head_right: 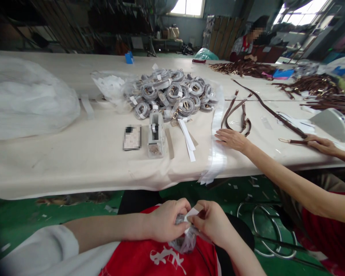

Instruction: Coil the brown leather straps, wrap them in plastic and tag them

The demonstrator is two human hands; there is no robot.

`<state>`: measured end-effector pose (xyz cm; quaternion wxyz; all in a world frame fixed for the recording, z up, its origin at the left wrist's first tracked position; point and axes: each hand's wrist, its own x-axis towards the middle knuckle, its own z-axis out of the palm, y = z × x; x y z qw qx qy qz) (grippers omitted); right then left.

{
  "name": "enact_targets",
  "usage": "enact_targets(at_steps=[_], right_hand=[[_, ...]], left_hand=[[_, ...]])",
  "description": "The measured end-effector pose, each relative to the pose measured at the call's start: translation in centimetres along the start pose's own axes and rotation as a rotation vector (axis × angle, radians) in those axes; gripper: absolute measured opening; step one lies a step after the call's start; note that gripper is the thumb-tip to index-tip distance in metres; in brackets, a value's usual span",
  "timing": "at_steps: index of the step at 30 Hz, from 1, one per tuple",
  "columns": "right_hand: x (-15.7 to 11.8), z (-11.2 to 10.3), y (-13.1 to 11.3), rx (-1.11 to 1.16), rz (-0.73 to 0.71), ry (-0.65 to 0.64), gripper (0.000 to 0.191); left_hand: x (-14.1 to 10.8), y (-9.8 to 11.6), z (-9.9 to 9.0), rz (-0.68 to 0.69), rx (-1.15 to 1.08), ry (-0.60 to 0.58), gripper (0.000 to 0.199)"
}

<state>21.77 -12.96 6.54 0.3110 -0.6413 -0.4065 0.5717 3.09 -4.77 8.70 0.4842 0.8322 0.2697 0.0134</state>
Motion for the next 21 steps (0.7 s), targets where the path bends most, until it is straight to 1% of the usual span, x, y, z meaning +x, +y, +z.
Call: enact_targets(at_steps=[4, 6, 7, 8, 10, 11, 13, 14, 15, 16, 18, 20, 21], right_hand=[[0.3, -0.2, -0.3, -0.148, -0.013, 0.018, 0.031], [0.1, -0.3, -1.3, -0.161, -0.008, -0.018, 0.031], [-0.1, -0.3, -1.9, -0.183, -0.022, -0.043, 0.028], [-0.5, -0.3, -2.5, -0.227, -0.053, -0.069, 0.022], [-1.5, 0.2, -3.5, -0.372, -0.157, -0.097, 0.004], [-2.0, 0.6, -3.6, -0.456, -0.222, -0.092, 0.012], [-2.7, 1.6, -3.1, -0.592, -0.322, -0.044, 0.035], [-2.9, 2.2, -2.5, -0.634, -0.351, -0.01, 0.041], [-3.0, 2.6, -1.8, -0.658, -0.374, 0.033, 0.043], [-3.0, 3.0, -1.1, -0.665, -0.393, 0.074, 0.043], [-2.8, 3.1, -0.1, -0.631, -0.426, 0.139, 0.04], [-2.5, 2.6, 0.0, -0.56, -0.435, 0.166, 0.033], [-2.3, 2.1, -0.2, -0.526, -0.426, 0.168, 0.027]], left_hand=[[0.1, -0.6, -0.1, 0.026, 0.064, -0.067, 0.031], [0.3, -0.7, -0.4, 0.01, 0.055, -0.105, 0.03], [0.3, -0.7, -0.6, -0.001, 0.052, -0.121, 0.03], [0.4, -0.7, -0.8, -0.014, 0.052, -0.13, 0.029], [0.5, -1.0, -1.1, -0.045, 0.053, -0.134, 0.026], [0.6, -1.2, -1.2, -0.072, 0.044, -0.133, 0.026], [0.7, -1.8, -1.3, -0.147, -0.009, -0.149, 0.026], [0.8, -2.2, -1.2, -0.185, -0.047, -0.158, 0.027], [0.8, -2.4, -1.1, -0.208, -0.082, -0.157, 0.027], [0.8, -2.6, -1.1, -0.21, -0.11, -0.144, 0.026], [0.7, -2.6, -0.9, -0.16, -0.123, -0.091, 0.026], [0.5, -2.1, -1.1, -0.11, -0.085, -0.044, 0.031], [0.4, -1.8, -1.2, -0.097, -0.061, -0.041, 0.035]])
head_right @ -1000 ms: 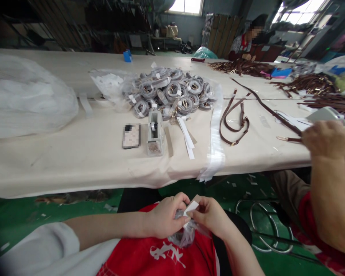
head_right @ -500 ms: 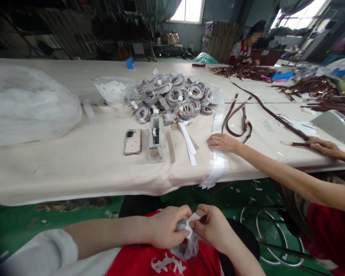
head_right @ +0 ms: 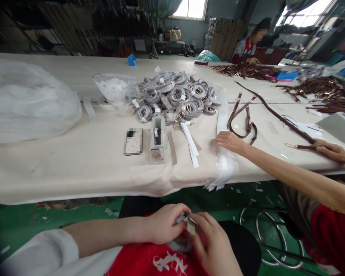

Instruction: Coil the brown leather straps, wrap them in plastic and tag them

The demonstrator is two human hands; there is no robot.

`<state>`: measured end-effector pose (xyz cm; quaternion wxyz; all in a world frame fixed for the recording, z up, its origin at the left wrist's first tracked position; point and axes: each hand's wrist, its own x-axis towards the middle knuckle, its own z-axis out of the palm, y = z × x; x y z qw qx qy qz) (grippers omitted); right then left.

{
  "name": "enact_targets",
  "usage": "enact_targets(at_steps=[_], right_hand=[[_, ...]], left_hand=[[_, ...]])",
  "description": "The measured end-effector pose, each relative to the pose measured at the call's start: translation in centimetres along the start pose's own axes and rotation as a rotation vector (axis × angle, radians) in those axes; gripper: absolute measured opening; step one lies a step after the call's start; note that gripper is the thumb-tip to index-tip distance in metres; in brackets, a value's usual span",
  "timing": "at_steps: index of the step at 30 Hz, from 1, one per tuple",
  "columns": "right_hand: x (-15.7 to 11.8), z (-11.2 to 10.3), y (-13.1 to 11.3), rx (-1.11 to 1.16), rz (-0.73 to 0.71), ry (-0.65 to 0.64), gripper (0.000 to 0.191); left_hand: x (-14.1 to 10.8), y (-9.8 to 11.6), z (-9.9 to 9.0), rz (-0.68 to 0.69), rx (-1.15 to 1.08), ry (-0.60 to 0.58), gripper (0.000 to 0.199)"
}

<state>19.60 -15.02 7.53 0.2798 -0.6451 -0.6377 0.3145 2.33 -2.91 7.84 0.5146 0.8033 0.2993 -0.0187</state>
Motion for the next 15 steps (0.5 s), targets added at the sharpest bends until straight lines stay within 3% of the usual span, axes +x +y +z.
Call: enact_targets(at_steps=[6, 12, 15], right_hand=[[2.1, -2.7, -0.3, 0.069, 0.107, -0.05, 0.018], [3.3, -2.2, 1.1, 0.557, 0.333, -0.209, 0.013], [3.8, -1.9, 1.8, 0.621, 0.36, -0.235, 0.022]], left_hand=[[-0.8, 1.8, -1.0, 0.08, 0.083, -0.087, 0.044], [-0.9, 1.8, -0.7, 0.102, 0.172, -0.1, 0.047], [-1.0, 1.9, -0.6, 0.095, 0.182, -0.082, 0.041]])
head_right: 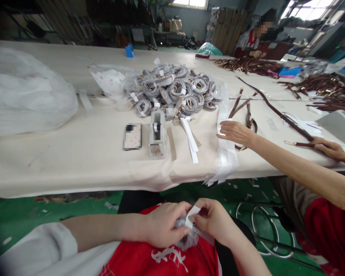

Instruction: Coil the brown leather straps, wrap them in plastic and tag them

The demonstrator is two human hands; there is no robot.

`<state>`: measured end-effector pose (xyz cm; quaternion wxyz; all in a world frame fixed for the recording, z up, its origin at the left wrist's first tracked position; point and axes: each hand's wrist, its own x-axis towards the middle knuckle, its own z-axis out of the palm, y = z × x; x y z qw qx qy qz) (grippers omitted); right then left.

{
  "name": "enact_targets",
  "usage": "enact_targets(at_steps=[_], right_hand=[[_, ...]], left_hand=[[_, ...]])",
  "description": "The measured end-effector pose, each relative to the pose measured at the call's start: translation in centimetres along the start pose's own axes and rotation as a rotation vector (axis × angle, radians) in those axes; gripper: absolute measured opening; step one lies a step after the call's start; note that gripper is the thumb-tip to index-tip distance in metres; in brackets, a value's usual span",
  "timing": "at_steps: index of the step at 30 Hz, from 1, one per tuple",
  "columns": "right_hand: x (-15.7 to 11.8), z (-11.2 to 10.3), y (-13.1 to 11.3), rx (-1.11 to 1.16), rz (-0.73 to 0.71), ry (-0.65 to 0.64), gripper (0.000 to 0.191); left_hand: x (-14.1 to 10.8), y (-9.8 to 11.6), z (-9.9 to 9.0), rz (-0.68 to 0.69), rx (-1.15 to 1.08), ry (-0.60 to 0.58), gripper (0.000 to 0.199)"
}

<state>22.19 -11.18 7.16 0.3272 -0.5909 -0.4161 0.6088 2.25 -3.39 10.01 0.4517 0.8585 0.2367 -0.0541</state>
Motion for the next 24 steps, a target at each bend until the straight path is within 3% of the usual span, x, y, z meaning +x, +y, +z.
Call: enact_targets(at_steps=[3, 6, 9, 12, 14, 16, 20, 24], right_hand=[[0.4, 0.0, -0.1, -0.072, 0.016, -0.014, 0.028], [0.4, 0.3, -0.9, -0.285, 0.005, 0.029, 0.026], [-0.3, 0.9, -2.2, -0.585, -0.124, 0.117, 0.017], [-1.5, 1.7, -3.0, -0.738, -0.267, 0.053, 0.019], [-2.3, 2.4, -2.7, -0.819, -0.334, 0.055, 0.034], [-2.9, 3.3, -2.0, -0.937, -0.418, 0.136, 0.038], [-3.3, 4.5, -0.4, -1.138, -0.621, 0.275, 0.037], [-3.4, 4.8, 0.1, -1.168, -0.675, 0.329, 0.037]], left_hand=[[-0.2, 0.2, 0.0, -0.014, 0.022, 0.023, 0.034], [-0.2, 0.1, 0.2, -0.013, -0.001, 0.067, 0.031], [0.3, -0.5, 0.8, -0.052, -0.152, 0.119, 0.026], [1.1, -1.1, 1.7, -0.178, -0.397, 0.15, 0.019], [1.6, -1.5, 2.1, -0.314, -0.615, 0.14, 0.021], [1.9, -1.7, 2.2, -0.42, -0.793, 0.125, 0.025], [2.1, -2.2, 1.8, -0.445, -0.971, 0.072, 0.026], [2.1, -2.6, 1.7, -0.446, -1.079, 0.075, 0.022]])
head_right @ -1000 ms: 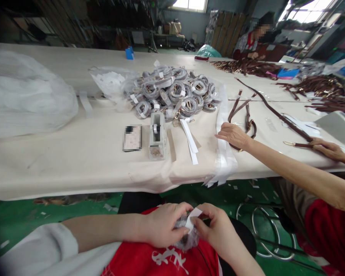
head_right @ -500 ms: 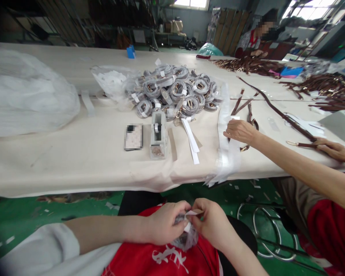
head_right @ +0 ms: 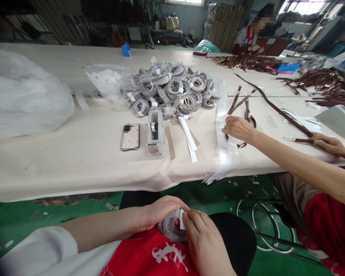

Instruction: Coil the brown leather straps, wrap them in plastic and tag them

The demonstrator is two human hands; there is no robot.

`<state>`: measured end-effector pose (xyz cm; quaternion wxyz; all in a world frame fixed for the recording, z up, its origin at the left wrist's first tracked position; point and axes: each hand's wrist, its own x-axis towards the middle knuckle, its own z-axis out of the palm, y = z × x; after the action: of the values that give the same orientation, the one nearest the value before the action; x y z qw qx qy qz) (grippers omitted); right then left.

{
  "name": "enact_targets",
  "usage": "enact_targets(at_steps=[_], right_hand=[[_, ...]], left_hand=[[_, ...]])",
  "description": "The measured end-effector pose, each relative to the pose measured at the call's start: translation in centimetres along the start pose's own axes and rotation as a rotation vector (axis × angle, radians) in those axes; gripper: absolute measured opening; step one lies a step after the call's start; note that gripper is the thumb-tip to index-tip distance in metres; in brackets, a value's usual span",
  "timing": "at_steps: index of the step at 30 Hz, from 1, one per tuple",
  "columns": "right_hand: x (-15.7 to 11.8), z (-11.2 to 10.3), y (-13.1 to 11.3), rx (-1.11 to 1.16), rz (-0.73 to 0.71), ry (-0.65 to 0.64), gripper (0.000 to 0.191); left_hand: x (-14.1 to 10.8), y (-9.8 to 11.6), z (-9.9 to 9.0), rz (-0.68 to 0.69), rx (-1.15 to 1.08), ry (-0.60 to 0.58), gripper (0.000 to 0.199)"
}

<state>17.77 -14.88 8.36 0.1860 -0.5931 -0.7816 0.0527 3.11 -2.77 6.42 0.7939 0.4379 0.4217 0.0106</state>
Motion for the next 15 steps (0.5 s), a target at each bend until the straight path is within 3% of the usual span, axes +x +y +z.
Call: enact_targets(at_steps=[7, 15], right_hand=[[-0.5, 0.6, -0.1, 0.007, -0.022, 0.104, 0.027], [-0.5, 0.9, -0.5, -0.08, -0.095, 0.134, 0.028]], left_hand=[[0.0, -0.9, 0.1, 0.131, 0.221, 0.058, 0.022], [-0.3, -1.3, -0.1, 0.083, 0.175, 0.102, 0.022]])
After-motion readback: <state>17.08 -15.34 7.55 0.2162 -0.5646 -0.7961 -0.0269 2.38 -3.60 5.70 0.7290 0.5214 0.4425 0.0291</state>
